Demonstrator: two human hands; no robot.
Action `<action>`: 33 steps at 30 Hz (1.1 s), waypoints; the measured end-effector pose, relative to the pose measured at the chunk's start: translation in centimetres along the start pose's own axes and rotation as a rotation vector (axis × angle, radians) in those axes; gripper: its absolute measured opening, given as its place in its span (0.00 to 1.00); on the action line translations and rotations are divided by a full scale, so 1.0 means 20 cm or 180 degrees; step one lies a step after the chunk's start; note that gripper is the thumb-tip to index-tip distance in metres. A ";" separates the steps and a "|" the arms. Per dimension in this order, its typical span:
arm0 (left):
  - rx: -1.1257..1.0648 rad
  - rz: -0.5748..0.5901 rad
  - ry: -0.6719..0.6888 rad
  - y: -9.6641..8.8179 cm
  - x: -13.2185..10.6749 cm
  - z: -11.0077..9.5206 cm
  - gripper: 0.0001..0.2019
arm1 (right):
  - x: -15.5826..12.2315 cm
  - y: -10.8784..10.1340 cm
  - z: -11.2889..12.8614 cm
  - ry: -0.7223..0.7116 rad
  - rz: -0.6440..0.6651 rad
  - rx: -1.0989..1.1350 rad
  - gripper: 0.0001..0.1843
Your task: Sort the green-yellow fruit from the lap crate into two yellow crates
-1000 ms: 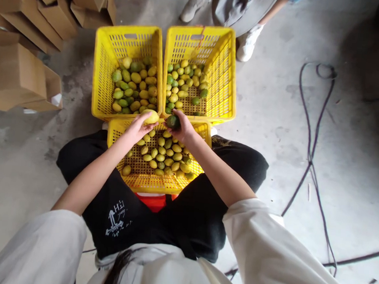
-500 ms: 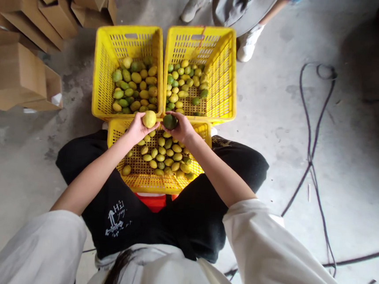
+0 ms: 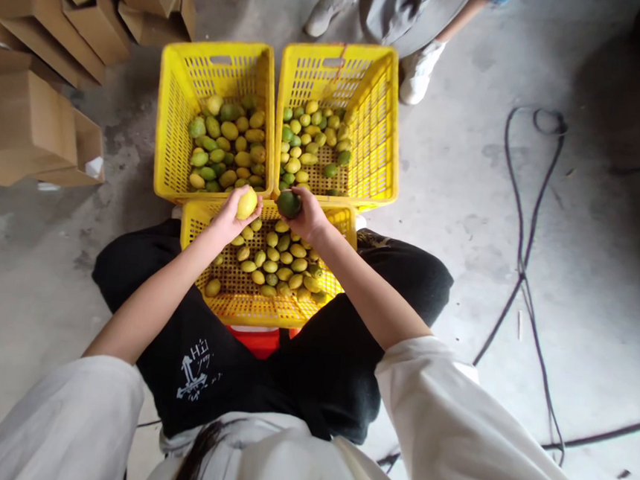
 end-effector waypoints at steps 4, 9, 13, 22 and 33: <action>-0.0034 -0.0199 0.0004 -0.04 0.02 0.00 0.06 | -0.01 0.03 0.01 0.0006 0.0142 0.0147 0.10; -0.0062 -0.0063 -0.0114 -0.04 0.06 0.02 0.12 | -0.03 0.06 -0.01 0.0102 0.0342 0.0089 0.07; 0.0006 -0.0129 -0.0153 -0.06 0.08 0.03 0.18 | -0.02 0.02 0.00 -0.0027 0.0139 -0.0076 0.12; -0.0098 -0.0185 0.0220 -0.07 0.06 -0.03 0.07 | -0.01 -0.02 0.04 -0.0163 0.0026 -0.0160 0.15; -0.0233 -0.0329 0.0206 -0.09 0.03 -0.06 0.04 | -0.01 -0.06 0.04 -0.0305 -0.0345 -0.0033 0.05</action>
Point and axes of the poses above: each hand's wrist, its own x-axis towards the middle knuckle, its own y-axis out of the palm, z = x × y, the point moved 9 cm from there along x, towards the middle knuckle, and after that the axes turned 8 degrees about -y, right-handed, at the moved point
